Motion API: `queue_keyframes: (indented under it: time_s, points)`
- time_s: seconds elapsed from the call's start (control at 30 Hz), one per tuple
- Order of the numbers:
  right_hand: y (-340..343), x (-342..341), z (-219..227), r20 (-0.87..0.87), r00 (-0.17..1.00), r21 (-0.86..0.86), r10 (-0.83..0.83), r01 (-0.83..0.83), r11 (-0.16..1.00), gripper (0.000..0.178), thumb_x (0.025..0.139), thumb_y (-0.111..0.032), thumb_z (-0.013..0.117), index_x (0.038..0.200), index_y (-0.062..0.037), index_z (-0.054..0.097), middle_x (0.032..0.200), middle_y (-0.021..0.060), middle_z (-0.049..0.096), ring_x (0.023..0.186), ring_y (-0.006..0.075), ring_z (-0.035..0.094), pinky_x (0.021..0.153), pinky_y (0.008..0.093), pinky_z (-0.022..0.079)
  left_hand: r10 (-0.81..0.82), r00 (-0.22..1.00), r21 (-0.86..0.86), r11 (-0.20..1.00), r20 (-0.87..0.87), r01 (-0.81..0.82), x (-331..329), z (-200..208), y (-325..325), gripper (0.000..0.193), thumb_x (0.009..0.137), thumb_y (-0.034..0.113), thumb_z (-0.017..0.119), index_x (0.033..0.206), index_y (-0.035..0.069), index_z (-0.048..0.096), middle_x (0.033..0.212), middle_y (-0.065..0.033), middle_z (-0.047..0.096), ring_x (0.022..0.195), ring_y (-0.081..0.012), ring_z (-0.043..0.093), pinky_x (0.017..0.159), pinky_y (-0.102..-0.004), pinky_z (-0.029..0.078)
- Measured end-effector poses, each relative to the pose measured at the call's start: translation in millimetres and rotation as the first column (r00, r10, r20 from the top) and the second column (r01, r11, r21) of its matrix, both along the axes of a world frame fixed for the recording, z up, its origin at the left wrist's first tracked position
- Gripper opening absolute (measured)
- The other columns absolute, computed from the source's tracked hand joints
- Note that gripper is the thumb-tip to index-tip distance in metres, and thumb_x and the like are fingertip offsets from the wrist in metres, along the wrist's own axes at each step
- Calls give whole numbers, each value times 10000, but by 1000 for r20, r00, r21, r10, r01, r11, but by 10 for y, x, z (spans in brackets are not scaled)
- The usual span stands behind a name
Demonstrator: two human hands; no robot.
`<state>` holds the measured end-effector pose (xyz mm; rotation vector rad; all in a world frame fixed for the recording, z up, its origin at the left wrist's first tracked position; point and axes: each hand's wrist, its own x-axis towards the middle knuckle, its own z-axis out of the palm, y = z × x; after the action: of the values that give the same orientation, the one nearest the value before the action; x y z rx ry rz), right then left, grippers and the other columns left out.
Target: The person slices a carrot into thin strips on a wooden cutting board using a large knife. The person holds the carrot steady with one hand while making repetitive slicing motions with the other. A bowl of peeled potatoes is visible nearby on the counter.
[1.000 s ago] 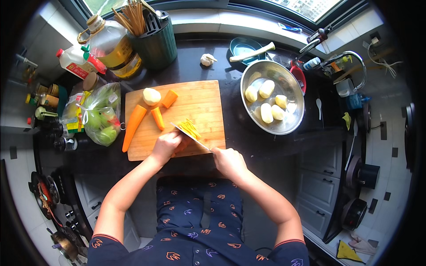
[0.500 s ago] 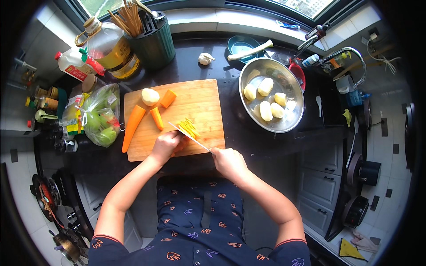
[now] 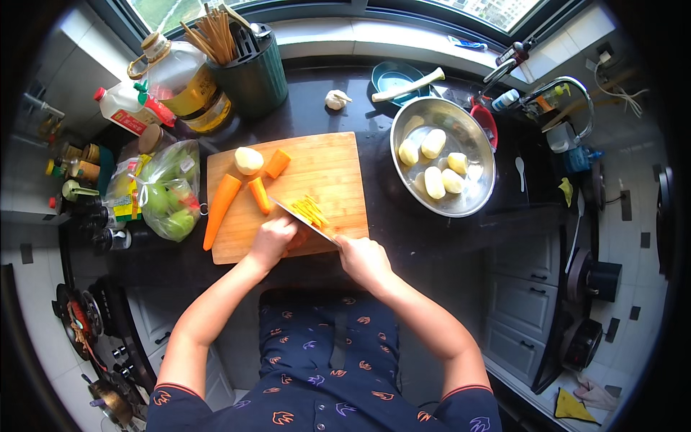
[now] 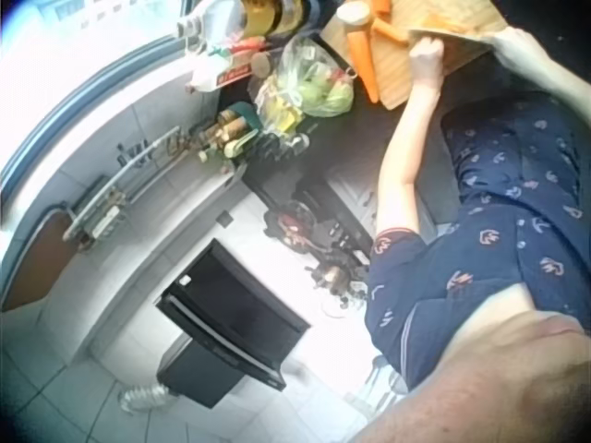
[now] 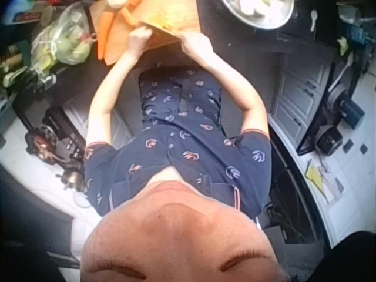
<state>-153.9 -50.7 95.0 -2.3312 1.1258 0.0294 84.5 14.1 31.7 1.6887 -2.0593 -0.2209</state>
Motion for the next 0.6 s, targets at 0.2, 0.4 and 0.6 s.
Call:
queue_keyframes:
  time_s: [0.2,0.4,0.6]
  points:
    - [21,-57,197,-17,1000,24,8,-8,1000,170,958,-166,551,1029,-74,676,722,223,684,686,409,703,625,517,572,29,1000,-95,995,-11,-30,-57,38,-43,141,753,111,750,888,130,713,812,-59,663,723,-249,685,627,-353,577]
    - [-33,-86,209,-78,997,81,16,-10,997,196,970,-189,575,1071,-81,703,760,229,693,726,414,703,668,519,575,3,1000,-94,996,0,-3,-44,68,-64,93,811,145,750,894,128,713,803,-59,667,722,-245,687,625,-347,576]
    - [3,50,34,-79,997,62,-8,13,998,164,955,-151,550,982,-63,686,762,232,691,741,419,704,678,518,576,-9,1000,25,1000,11,9,-11,67,-8,182,711,85,743,882,127,695,872,-54,675,764,-239,694,640,-342,584]
